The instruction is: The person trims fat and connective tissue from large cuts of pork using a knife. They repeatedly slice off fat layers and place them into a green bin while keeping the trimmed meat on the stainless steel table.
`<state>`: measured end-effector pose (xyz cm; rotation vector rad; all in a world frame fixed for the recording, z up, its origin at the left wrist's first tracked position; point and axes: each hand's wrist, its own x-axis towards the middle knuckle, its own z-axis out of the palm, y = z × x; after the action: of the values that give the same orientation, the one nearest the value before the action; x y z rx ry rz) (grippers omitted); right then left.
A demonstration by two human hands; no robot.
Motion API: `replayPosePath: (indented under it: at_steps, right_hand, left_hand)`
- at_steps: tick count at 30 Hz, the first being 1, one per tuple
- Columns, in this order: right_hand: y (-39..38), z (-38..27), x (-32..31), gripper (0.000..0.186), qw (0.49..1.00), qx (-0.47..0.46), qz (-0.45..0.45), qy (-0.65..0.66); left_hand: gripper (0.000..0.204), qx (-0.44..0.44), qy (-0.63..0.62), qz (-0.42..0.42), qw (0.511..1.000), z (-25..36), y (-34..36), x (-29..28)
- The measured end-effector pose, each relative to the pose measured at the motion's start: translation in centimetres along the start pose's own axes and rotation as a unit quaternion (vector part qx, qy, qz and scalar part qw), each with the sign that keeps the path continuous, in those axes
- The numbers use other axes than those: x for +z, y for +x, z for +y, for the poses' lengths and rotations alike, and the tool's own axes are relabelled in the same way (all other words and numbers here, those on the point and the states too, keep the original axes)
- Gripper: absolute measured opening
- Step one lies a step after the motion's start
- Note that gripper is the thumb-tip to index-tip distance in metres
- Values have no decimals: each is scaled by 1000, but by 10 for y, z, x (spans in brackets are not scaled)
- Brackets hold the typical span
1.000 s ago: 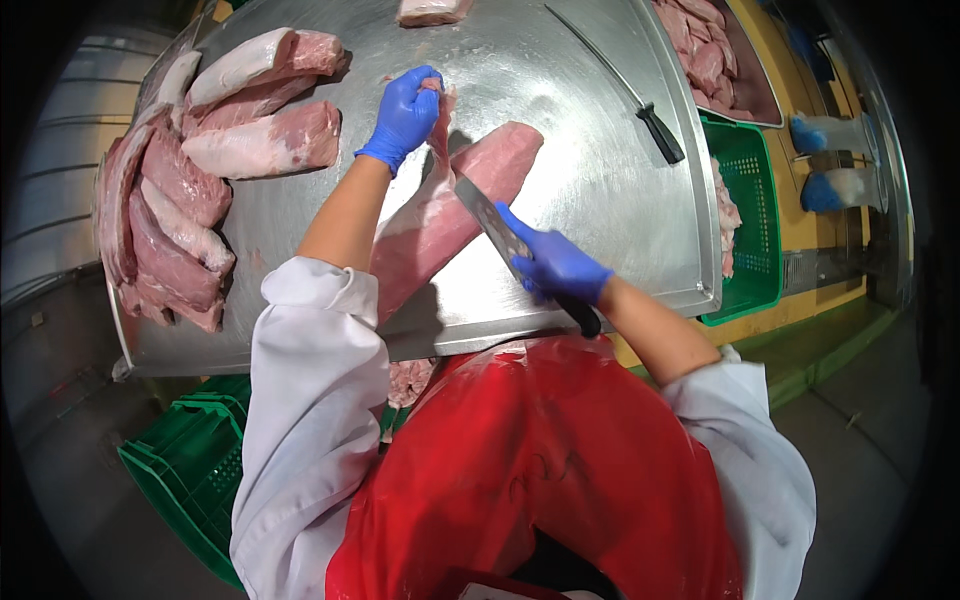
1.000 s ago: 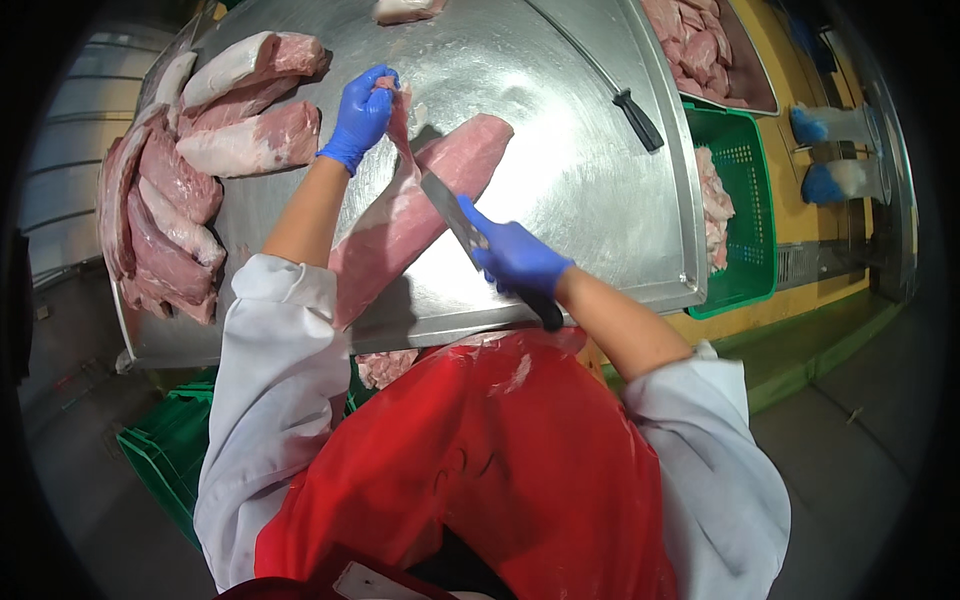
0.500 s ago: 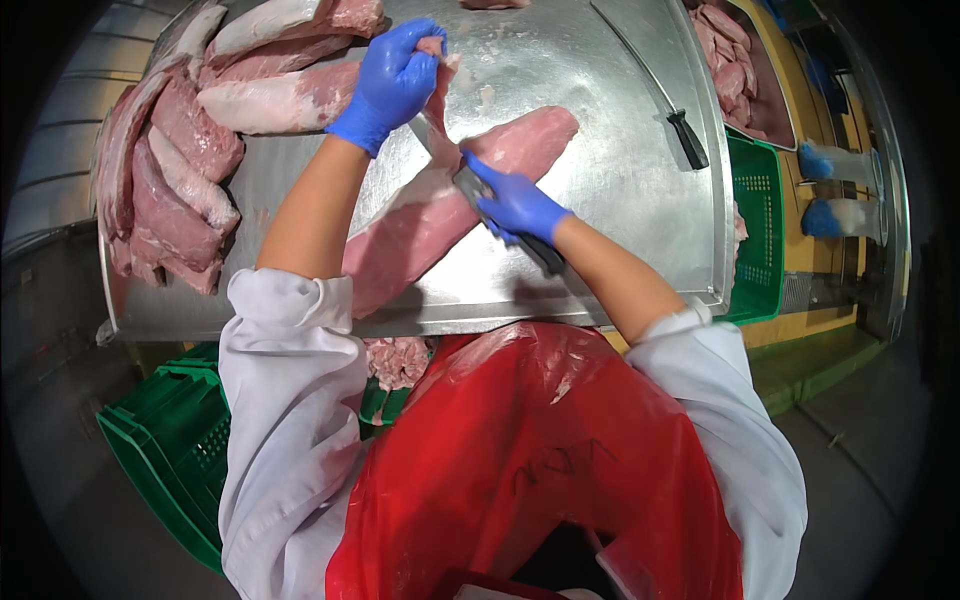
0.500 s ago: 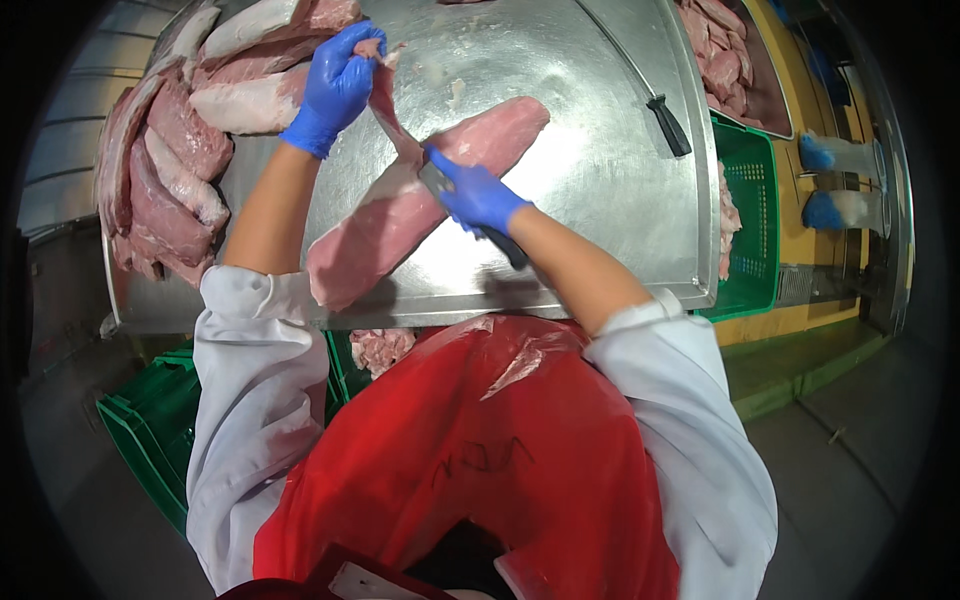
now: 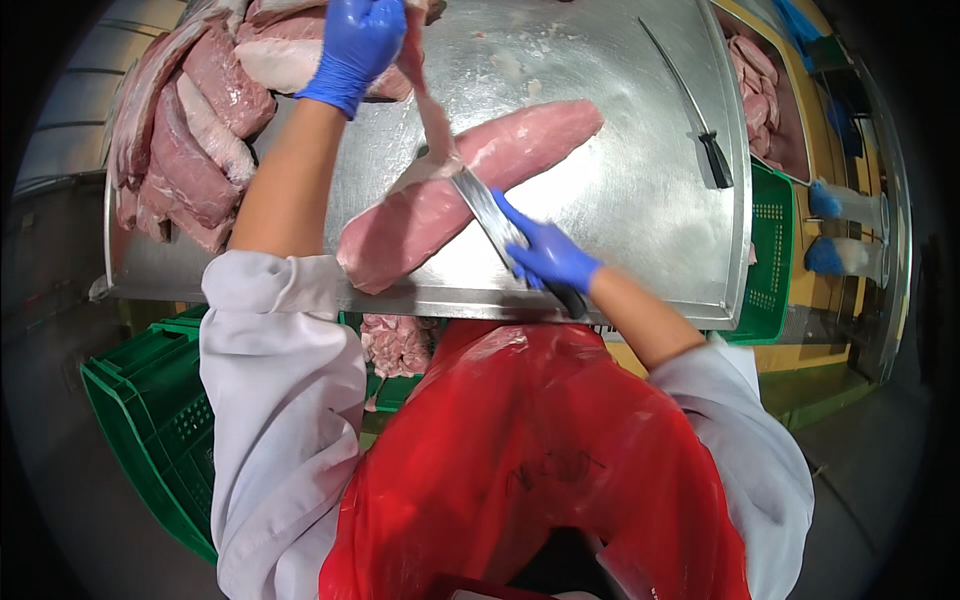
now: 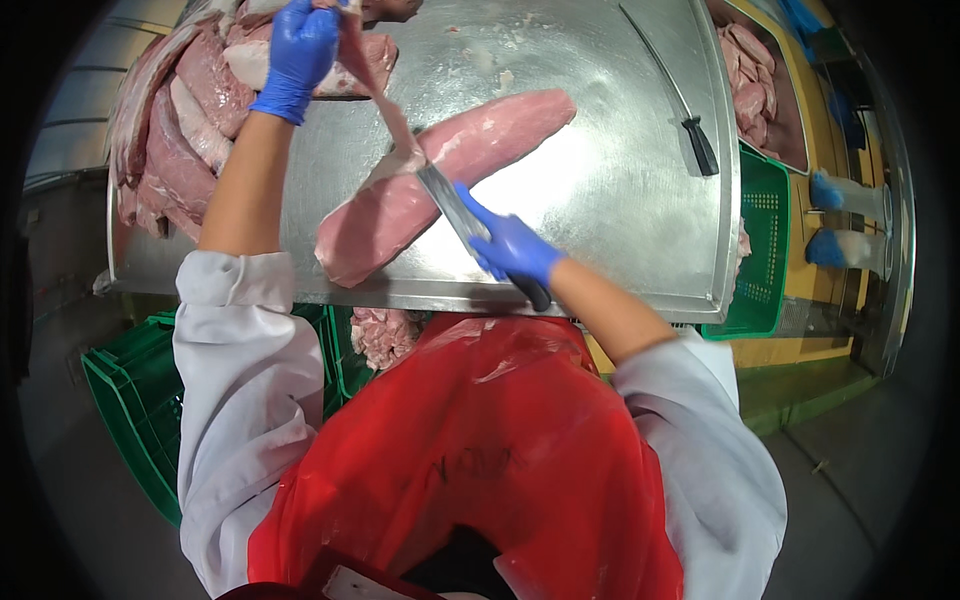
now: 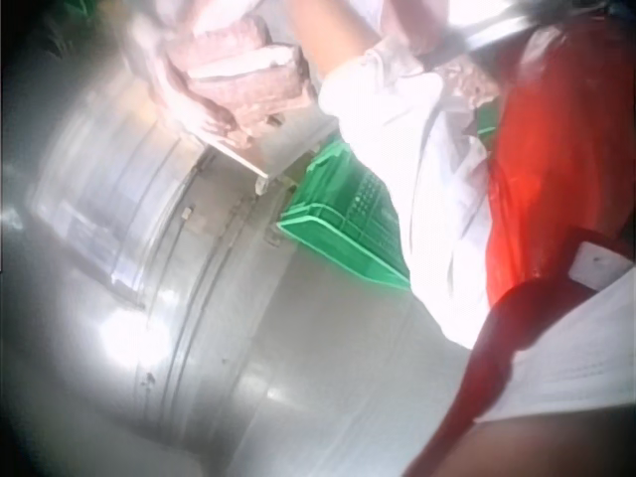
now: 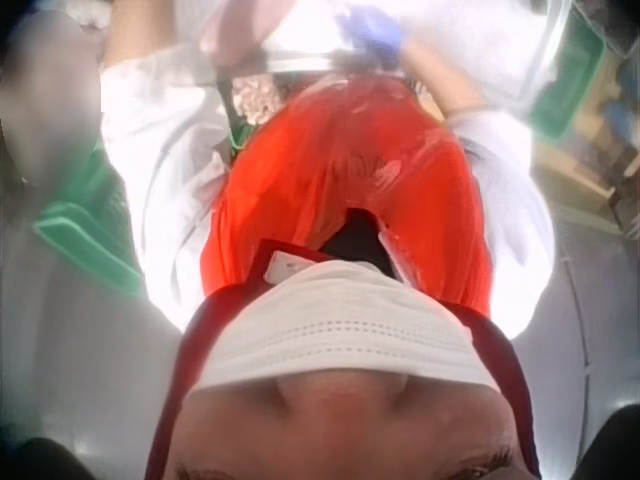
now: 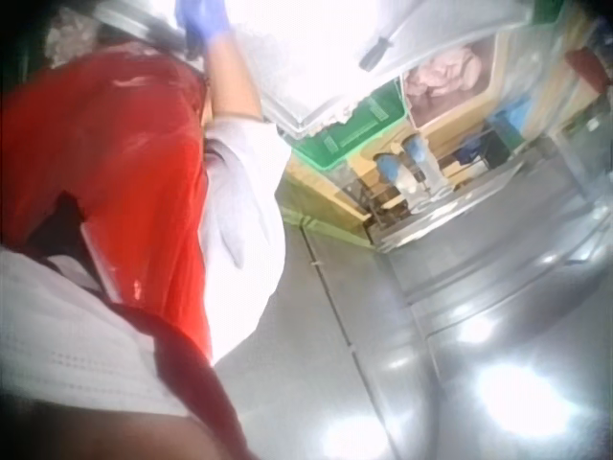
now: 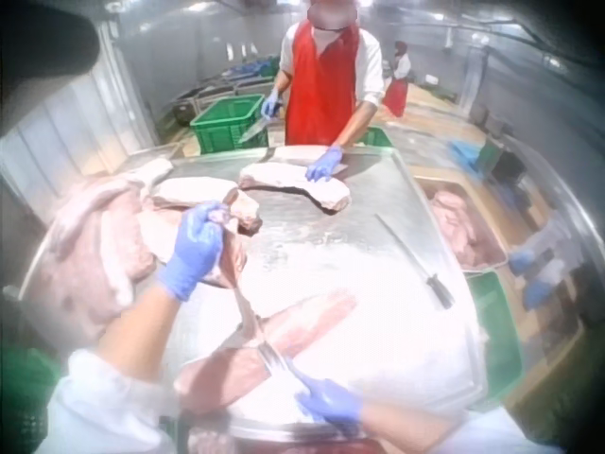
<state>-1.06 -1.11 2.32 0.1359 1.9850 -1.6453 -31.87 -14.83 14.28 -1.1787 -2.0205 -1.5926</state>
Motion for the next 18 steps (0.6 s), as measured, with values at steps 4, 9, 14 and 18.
replayPosePath:
  at_steps: [4,9,14,18]
  right_hand:
    - [32,-26,10,77,999,-21,34,-31]
    - [81,-43,42,75,997,-52,48,-39]
    - [53,-43,51,73,998,-52,-16,-27]
    - [120,-76,55,74,996,-25,42,-72]
  left_hand:
    - [17,97,50,-64,992,47,3,-8]
    - [18,60,83,-62,993,67,9,-46]
    - [18,94,90,-40,991,101,4,-93]
    - [17,182,127,6,975,107,1,-97]
